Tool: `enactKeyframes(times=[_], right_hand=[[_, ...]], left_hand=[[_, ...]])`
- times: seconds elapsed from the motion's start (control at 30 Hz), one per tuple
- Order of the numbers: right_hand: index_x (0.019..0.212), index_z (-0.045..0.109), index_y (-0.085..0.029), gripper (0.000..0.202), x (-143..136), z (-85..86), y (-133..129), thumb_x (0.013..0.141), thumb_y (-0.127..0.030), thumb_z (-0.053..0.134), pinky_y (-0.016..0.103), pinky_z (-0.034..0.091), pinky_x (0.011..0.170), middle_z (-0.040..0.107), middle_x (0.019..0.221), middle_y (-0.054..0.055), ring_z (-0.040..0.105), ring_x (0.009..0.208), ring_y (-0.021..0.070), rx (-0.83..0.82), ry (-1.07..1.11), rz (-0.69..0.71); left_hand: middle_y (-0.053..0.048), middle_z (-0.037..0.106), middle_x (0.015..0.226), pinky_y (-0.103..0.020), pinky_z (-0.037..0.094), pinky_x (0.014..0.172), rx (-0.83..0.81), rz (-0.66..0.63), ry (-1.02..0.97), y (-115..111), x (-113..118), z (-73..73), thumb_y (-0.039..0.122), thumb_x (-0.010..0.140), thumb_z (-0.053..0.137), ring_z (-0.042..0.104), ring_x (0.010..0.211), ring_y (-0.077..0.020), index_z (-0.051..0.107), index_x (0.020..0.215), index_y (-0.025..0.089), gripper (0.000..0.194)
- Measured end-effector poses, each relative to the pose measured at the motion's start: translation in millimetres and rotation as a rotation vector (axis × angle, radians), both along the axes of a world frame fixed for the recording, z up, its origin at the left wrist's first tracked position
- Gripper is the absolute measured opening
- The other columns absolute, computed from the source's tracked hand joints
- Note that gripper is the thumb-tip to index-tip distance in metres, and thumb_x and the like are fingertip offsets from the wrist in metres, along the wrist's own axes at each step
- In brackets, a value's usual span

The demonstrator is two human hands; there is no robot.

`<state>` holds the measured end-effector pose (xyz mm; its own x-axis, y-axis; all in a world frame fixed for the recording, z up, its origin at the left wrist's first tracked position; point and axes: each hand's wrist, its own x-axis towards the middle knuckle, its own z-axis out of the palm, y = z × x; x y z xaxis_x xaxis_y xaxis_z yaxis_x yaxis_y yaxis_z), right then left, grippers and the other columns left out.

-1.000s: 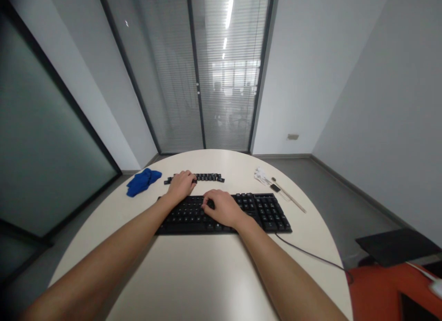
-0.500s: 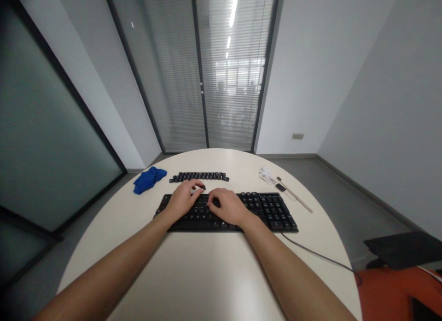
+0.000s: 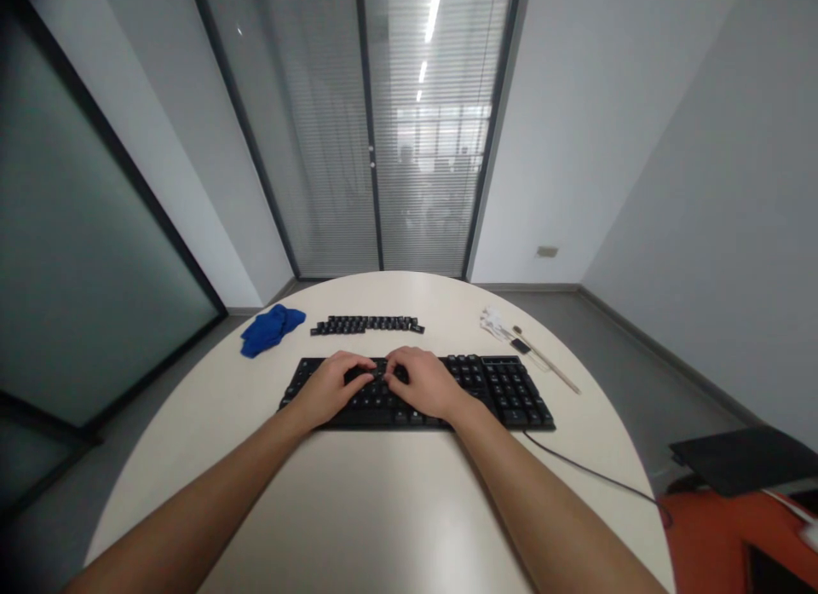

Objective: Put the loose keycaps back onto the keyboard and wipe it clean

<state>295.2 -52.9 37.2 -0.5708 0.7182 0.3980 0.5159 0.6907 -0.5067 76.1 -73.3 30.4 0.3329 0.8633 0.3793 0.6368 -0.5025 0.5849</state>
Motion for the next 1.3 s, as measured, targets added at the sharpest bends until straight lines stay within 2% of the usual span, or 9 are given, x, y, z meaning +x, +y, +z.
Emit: enactKeyframes(times=[0.3, 0.53, 1.3], right_hand=[[0.088, 0.064, -0.022, 0.007, 0.3, 0.6, -0.7, 0.087, -0.015, 0.064, 0.038, 0.047, 0.091, 0.071, 0.104, 0.004, 0.064, 0.098, 0.0227, 0.000, -0.008, 0.002], [0.087, 0.064, -0.022, 0.006, 0.8, -0.7, -0.2, 0.088, -0.016, 0.063, 0.039, 0.048, 0.091, 0.072, 0.106, 0.005, 0.064, 0.098, 0.0227, 0.003, -0.004, 0.004], [0.087, 0.064, -0.022, 0.006, -0.1, 0.7, -1.1, 0.088, -0.016, 0.063, 0.038, 0.048, 0.092, 0.072, 0.108, 0.006, 0.064, 0.101, 0.0226, 0.003, -0.010, -0.006]], left_hand=[[-0.004, 0.071, 0.108, -0.040, 0.047, 0.099, -0.018, -0.076, -0.009, 2.1, -5.6, -0.3, 0.018, 0.092, 0.064, 0.062, 0.106, -0.0233, 0.067, 0.104, 0.022, 0.013], [-0.003, 0.073, 0.106, -0.039, 0.045, 0.098, -0.020, -0.109, 0.043, 0.4, -6.0, 2.3, 0.018, 0.092, 0.066, 0.061, 0.106, -0.0232, 0.069, 0.104, 0.022, 0.013], [-0.004, 0.074, 0.101, -0.037, 0.047, 0.093, -0.020, -0.131, 0.029, 0.8, -5.7, 3.9, 0.019, 0.092, 0.065, 0.063, 0.099, -0.0229, 0.073, 0.099, 0.022, 0.011]])
